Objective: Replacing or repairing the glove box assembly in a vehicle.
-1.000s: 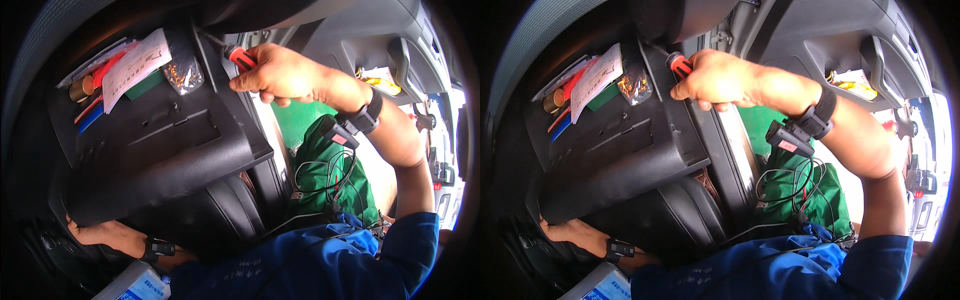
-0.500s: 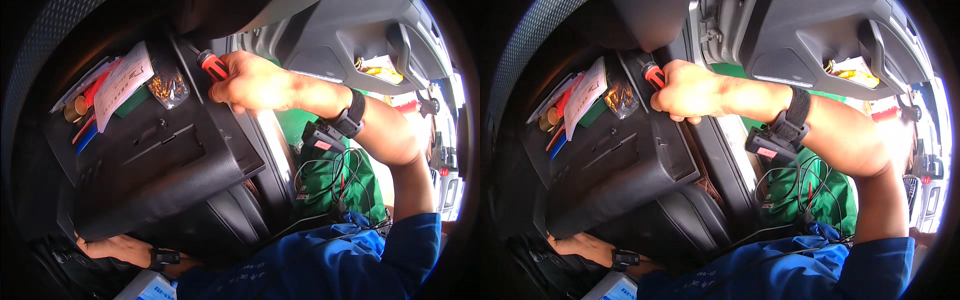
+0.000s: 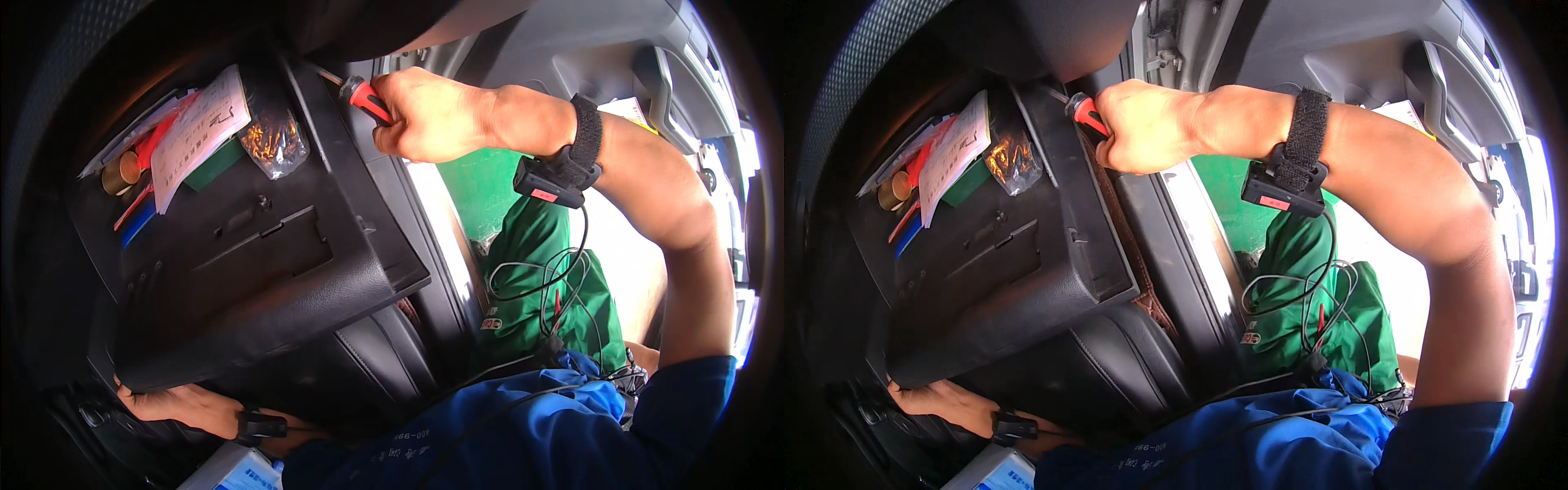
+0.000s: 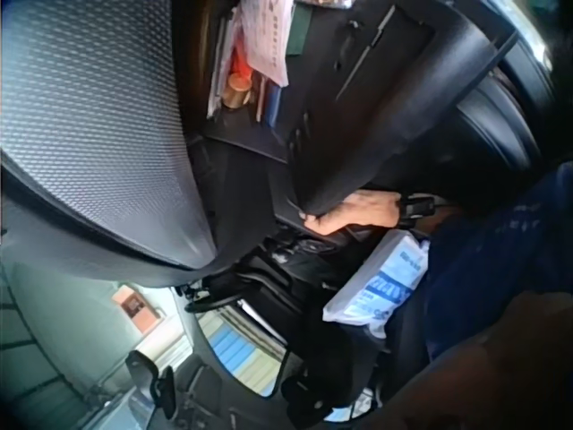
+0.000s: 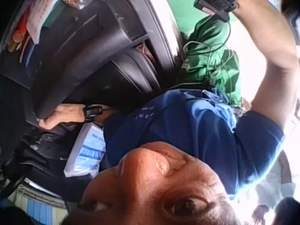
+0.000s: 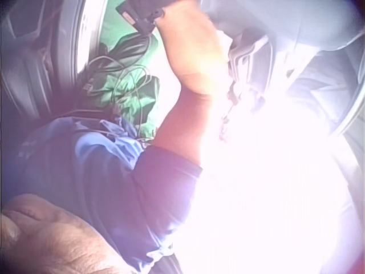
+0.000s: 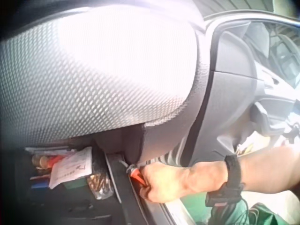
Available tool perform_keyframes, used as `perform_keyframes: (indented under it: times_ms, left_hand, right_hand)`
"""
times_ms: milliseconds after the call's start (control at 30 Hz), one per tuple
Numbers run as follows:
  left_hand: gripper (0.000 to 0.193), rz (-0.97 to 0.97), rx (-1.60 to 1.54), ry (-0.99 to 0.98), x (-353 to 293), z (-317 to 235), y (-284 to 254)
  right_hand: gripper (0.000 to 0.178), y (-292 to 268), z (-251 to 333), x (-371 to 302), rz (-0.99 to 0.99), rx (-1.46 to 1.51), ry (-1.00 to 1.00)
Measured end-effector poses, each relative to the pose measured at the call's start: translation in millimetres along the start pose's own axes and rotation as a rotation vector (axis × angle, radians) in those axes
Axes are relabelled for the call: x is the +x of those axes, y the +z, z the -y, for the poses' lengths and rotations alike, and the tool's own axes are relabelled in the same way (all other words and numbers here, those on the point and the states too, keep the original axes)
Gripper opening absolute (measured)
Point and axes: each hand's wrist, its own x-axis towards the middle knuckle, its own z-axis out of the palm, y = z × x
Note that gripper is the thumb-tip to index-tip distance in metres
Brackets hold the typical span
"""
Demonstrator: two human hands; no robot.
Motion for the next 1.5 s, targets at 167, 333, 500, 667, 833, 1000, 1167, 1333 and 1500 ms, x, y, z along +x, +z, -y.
perform_keyframes:
  times_ms: [167,333,500,667,833,1000,1167,1333,1500]
  left_hand:
    - [0.013,0.011,-0.257,-0.119,26.1,17.7,-18.9]
    - [0.011,-0.002,-0.271,-0.119,25.6,17.2,-16.7]
    - [0.010,0.023,-0.278,-0.107,26.0,17.1,-17.7]
    - [0.010,0.044,-0.292,-0.114,26.6,19.9,-16.4]
    - [0.009,0.041,-0.319,-0.132,30.0,18.4,-20.4]
    - [0.009,0.047,-0.329,-0.138,29.0,22.9,-18.4]
    - [0.009,0.060,-0.316,-0.118,32.3,17.7,-21.6]
    - [0.011,0.087,-0.317,-0.119,33.8,19.4,-18.9]
    - [0.016,-0.003,-0.042,-0.032,-4.5,-9.8,1.5]
  right_hand:
    - [0.012,2.2,-14.9,5.9,-0.060,-0.124,-0.107]
    - [0.010,3.1,-20.8,8.8,-0.074,-0.144,-0.141]
    - [0.023,-0.8,-14.2,4.3,-0.052,-0.198,-0.096]
    - [0.019,24.7,-20.3,8.0,-0.261,-0.182,-0.168]
    - [0.021,-2.9,58.0,-21.0,0.075,0.338,0.365]
    - [0.021,8.2,52.8,-21.6,0.023,0.665,0.439]
    - [0.018,11.3,34.1,-15.9,0.035,0.916,0.228]
    - [0.017,16.8,35.0,-15.4,0.045,1.244,0.227]
    - [0.010,32.3,53.1,-8.0,0.067,1.446,0.274]
